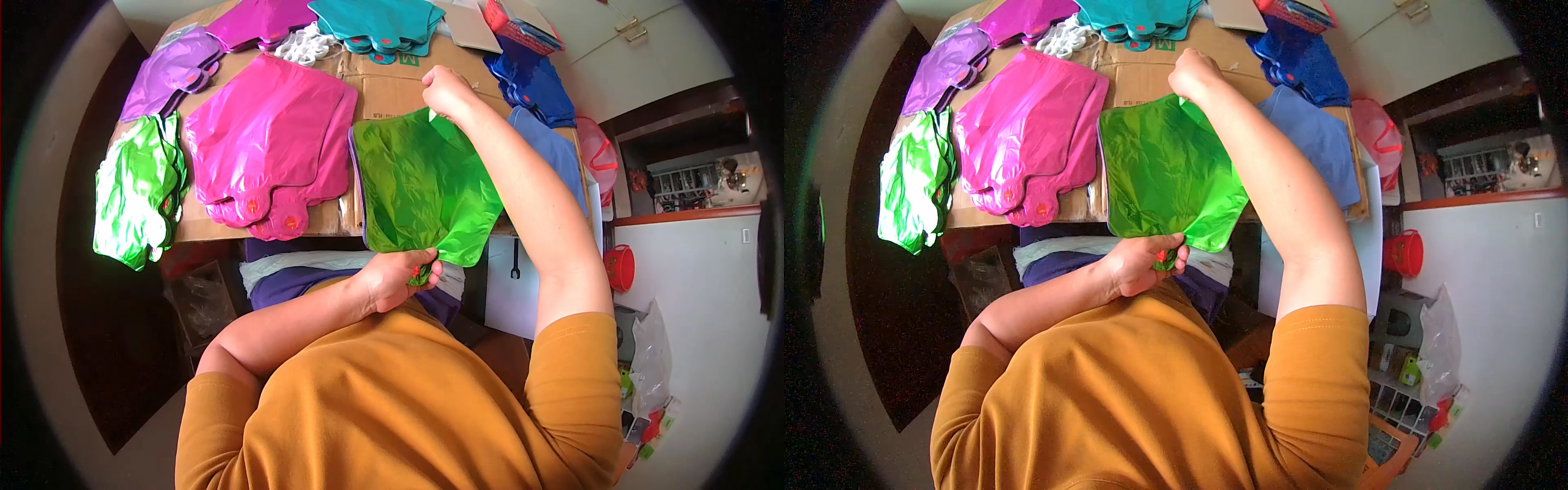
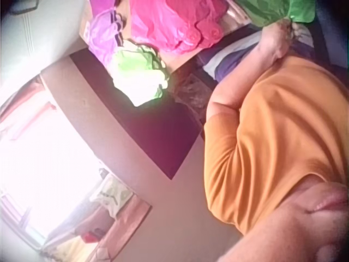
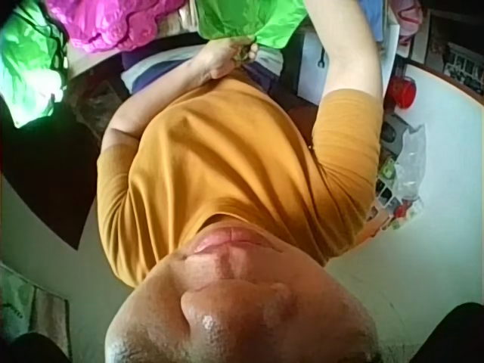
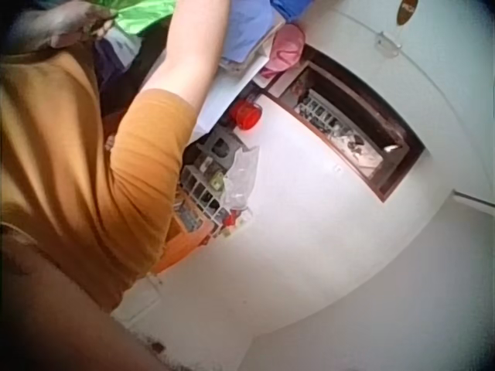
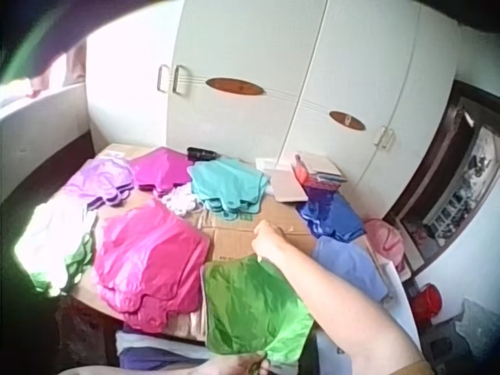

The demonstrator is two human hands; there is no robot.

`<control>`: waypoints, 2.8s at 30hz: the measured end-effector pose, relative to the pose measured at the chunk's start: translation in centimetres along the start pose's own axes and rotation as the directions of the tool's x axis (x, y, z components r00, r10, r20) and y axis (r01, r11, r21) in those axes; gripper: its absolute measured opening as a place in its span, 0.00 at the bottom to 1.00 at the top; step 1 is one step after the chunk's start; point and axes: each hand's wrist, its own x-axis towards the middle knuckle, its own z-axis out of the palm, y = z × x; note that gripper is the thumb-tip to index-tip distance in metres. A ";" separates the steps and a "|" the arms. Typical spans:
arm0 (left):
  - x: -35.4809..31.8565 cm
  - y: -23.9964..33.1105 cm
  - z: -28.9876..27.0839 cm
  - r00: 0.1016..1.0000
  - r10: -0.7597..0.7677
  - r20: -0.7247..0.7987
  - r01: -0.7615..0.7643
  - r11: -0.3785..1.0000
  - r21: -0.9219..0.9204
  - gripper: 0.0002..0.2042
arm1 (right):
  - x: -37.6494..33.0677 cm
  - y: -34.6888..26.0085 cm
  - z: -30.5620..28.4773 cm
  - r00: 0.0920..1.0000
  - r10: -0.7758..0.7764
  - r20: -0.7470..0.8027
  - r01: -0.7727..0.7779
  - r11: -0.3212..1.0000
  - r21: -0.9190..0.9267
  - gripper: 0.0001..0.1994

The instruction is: Folding foil balloons and placing them into retail packaging.

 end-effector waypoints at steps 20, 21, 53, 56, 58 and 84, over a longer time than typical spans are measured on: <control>-0.6 1.4 0.1 0.999 -0.037 0.005 0.037 0.997 -0.066 0.03 | 0.1 3.7 -3.4 0.888 0.026 0.460 -0.252 0.863 0.438 0.13; -0.8 1.6 0.3 0.999 -0.041 -0.003 0.040 0.996 -0.081 0.03 | 0.3 3.7 -3.2 0.906 0.008 0.423 -0.210 0.877 0.432 0.13; -0.6 2.3 0.8 0.990 -0.096 -0.100 0.096 0.995 -0.011 0.04 | -9.5 -14.4 -1.6 0.183 -0.407 0.895 0.981 0.013 -0.195 0.13; 0.0 2.1 -0.6 0.996 -0.092 0.020 0.093 0.995 -0.041 0.04 | -9.8 -14.1 -1.2 0.168 -0.335 0.927 0.981 -0.030 -0.189 0.12; 0.3 1.8 -1.4 0.994 -0.091 0.066 0.094 0.994 -0.052 0.04 | -9.2 -13.7 -1.2 0.200 -0.347 0.916 0.978 0.011 -0.210 0.11; 0.1 1.4 -0.3 0.994 -0.046 0.099 0.074 0.953 -0.294 0.07 | -2.9 -5.2 -3.5 0.101 -0.928 0.359 0.995 0.088 -0.054 0.04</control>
